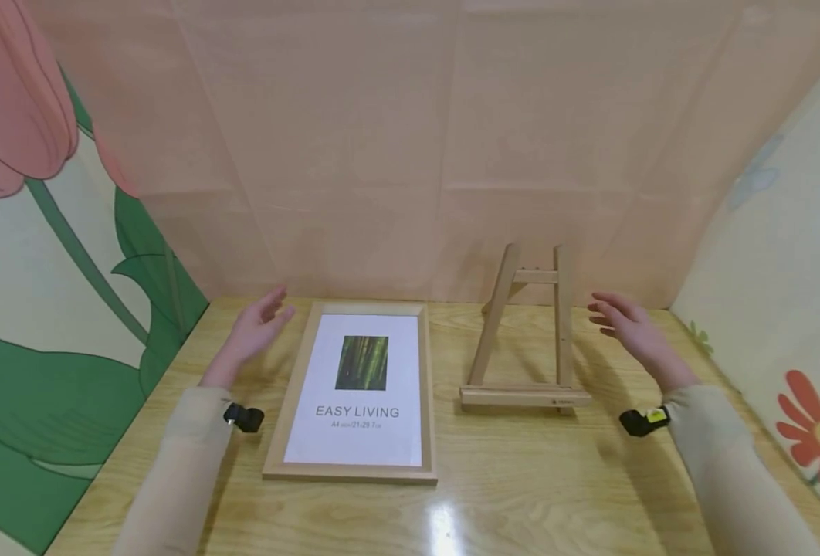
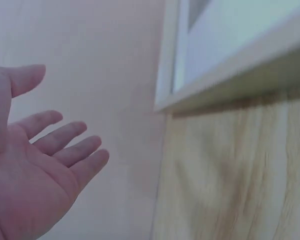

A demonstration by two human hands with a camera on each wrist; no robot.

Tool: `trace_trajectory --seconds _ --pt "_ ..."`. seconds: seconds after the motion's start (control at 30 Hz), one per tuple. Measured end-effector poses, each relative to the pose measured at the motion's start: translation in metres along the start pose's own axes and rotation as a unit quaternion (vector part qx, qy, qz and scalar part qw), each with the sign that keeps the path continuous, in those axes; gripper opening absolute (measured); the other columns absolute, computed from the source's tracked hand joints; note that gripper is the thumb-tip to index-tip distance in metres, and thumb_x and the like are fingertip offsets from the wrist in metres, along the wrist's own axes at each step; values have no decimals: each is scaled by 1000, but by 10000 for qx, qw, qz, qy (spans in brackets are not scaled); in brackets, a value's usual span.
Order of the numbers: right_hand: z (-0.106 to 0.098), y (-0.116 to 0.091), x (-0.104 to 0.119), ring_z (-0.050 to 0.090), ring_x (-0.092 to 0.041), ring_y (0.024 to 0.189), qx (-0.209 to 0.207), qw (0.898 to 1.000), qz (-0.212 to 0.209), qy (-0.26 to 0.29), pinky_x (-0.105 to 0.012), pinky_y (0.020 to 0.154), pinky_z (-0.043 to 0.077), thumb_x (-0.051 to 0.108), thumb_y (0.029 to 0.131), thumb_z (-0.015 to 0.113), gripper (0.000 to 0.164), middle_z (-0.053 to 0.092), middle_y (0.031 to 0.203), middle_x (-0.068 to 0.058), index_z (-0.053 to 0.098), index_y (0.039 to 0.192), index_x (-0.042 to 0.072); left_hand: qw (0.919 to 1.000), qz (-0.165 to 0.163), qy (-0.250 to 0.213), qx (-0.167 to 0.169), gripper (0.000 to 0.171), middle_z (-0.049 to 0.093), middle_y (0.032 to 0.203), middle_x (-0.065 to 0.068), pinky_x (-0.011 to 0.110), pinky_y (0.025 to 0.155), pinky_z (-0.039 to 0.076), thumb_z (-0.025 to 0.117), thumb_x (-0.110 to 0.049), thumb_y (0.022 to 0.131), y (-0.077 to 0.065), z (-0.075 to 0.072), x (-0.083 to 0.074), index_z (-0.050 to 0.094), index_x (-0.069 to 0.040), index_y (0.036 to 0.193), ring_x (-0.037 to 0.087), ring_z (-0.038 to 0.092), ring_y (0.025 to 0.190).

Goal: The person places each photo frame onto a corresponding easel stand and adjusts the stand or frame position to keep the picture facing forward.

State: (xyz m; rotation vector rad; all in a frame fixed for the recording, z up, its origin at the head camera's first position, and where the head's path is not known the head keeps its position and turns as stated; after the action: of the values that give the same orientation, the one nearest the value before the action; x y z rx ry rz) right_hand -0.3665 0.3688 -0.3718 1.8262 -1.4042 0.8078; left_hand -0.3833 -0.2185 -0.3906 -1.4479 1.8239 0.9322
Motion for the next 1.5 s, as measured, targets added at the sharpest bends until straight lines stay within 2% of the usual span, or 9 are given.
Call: trace_trajectory --seconds 0.07,0.13,0.23,0.3,0.57,0.8,1.13,1.33,1.5 --pt "-3 -2 2 61 -6 102 -115 9978 11 659 -19 84 51 28 106 30 45 57 119 -4 36 140 -2 9996 -15 -275 12 65 31 151 16 51 109 31 51 -38 99 -2 1 -4 25 -8 151 37 34 134" --pt "-5 -4 4 62 1 94 -217 9899 -26 1400 -16 79 52 28 106 32 35 60 110 8 44 132 8 9987 53 -504 16 61 35 149 17 51 107 33 51 -33 100 -4 1 -8 28 -7 150 37 38 131" --pt "-9 -5 7 65 -5 93 -296 9736 -85 2261 -19 77 54 26 105 36 24 64 105 10 49 122 17 9952 176 -957 87 57 39 146 19 50 107 34 50 -29 101 -6 3 -14 30 -4 148 37 41 129" --pt "-11 -6 10 65 -9 95 -304 9688 -94 2459 -21 78 55 27 105 36 25 65 106 8 49 123 16 9901 224 -1377 170 55 38 146 20 49 109 33 48 -27 102 -7 4 -18 30 -2 148 36 41 130" --pt "-19 -12 26 64 -13 101 -329 9738 135 2248 -26 83 55 37 103 35 48 63 111 8 37 137 3 9589 244 -2807 337 59 38 145 22 45 110 32 47 -32 102 -12 4 -33 29 1 147 36 38 132" --pt "-20 -16 42 63 -13 103 -107 9670 108 2543 -25 82 54 36 104 32 43 62 115 6 38 136 8 9521 325 -3020 364 54 44 143 16 46 109 33 45 -33 102 -17 -1 -40 34 -4 146 36 40 131" --pt "-18 -24 75 63 -15 105 51 9577 -141 2874 -25 84 54 32 105 31 39 63 119 3 40 136 9 9267 507 -3678 589 52 37 143 28 41 106 38 44 -27 103 -22 1 -52 34 -1 146 41 42 128" --pt "-14 -32 97 62 -16 108 253 9501 -485 3070 -26 86 53 27 107 28 40 61 124 -1 39 138 6 9113 641 -4010 683 53 42 141 26 41 105 39 44 -23 103 -26 2 -59 29 4 146 39 44 126" --pt "-7 -38 117 61 -19 110 378 9424 -668 3256 -28 88 53 24 107 27 40 59 127 -5 39 139 2 9042 651 -4151 766 48 44 140 24 42 105 38 43 -21 104 -31 5 -64 33 0 146 36 47 125"
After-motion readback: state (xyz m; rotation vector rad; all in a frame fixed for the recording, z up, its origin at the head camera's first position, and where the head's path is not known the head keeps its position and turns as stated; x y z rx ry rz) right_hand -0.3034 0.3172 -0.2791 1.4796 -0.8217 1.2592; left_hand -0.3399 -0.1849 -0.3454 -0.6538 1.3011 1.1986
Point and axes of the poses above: each hand's wrist, its own y-axis towards the middle knuckle, its own z-axis out of the palm, x = y × z, the point moved 10 cm from there along y, towards the middle knuckle
